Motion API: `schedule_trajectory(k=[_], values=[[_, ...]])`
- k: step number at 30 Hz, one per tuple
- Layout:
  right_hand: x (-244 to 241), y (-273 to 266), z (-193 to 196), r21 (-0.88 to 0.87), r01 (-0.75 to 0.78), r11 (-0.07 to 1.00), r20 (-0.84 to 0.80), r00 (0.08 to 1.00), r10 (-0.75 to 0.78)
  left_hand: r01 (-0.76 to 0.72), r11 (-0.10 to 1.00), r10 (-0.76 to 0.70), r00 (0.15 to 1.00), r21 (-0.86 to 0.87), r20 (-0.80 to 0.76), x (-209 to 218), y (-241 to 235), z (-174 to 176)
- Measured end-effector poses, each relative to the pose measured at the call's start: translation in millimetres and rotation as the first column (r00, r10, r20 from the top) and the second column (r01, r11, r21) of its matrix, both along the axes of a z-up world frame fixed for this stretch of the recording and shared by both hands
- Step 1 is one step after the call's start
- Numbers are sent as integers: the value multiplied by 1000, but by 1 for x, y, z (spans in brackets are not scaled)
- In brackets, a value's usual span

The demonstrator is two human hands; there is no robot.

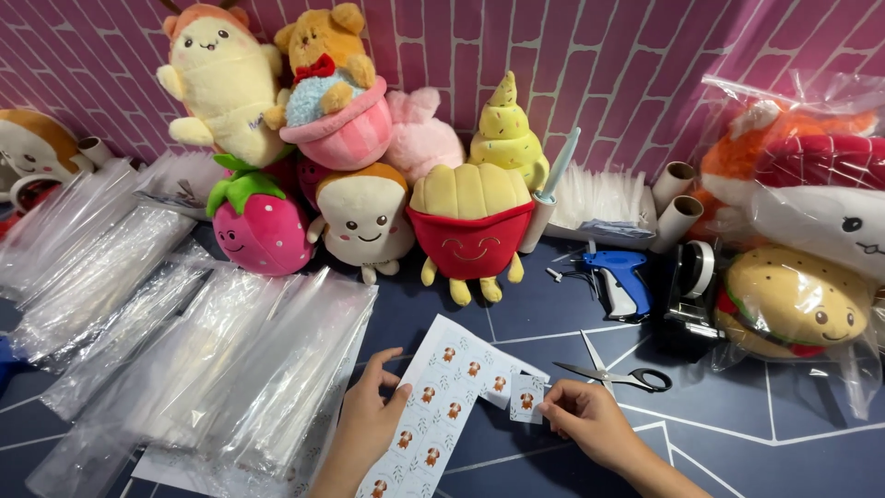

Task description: Cutting a paper tag from a sheet and attaching it to a plush toy using a tagging gun.

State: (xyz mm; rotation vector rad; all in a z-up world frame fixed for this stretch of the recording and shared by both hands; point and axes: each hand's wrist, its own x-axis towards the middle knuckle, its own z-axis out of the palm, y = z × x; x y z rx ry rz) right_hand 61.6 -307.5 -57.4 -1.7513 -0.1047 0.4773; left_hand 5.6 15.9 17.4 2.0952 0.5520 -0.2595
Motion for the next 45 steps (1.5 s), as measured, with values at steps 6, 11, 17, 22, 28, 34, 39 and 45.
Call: schedule_trajectory(k=[6,11,17,22,28,34,39,45], values=[[-1,2,5,-30,5,1000,6,1000,-4,80,980,-73,996,184,-45,-15,-3,21],[0,0,0,7,2,1000,7,1000,-2,95,922,-167,972,375,165,-39,2,-17],[0,1,3,-3,-1,1000,13,1000,1,601,673,-570,793,431,-215,-55,-13,-43],[-1,0,1,19,7,1000,6,1000,-7,567,750,-517,824,341,-232,-52,-5,-43],[-1,0,0,2,4,1000,1,1000,-4,500,771,-486,862,395,-144,-44,2,-44],[-1,0,-2,37,-5,999,19,1000,4,500,775,-463,865,386,-191,-41,1,-35],[0,1,2,19,6,1000,3,1000,-6,524,772,-415,844,360,-340,-38,1,-21],[-2,2,4,12,10,1000,-8,1000,-10,495,753,-373,864,434,-338,-30,11,-21]])
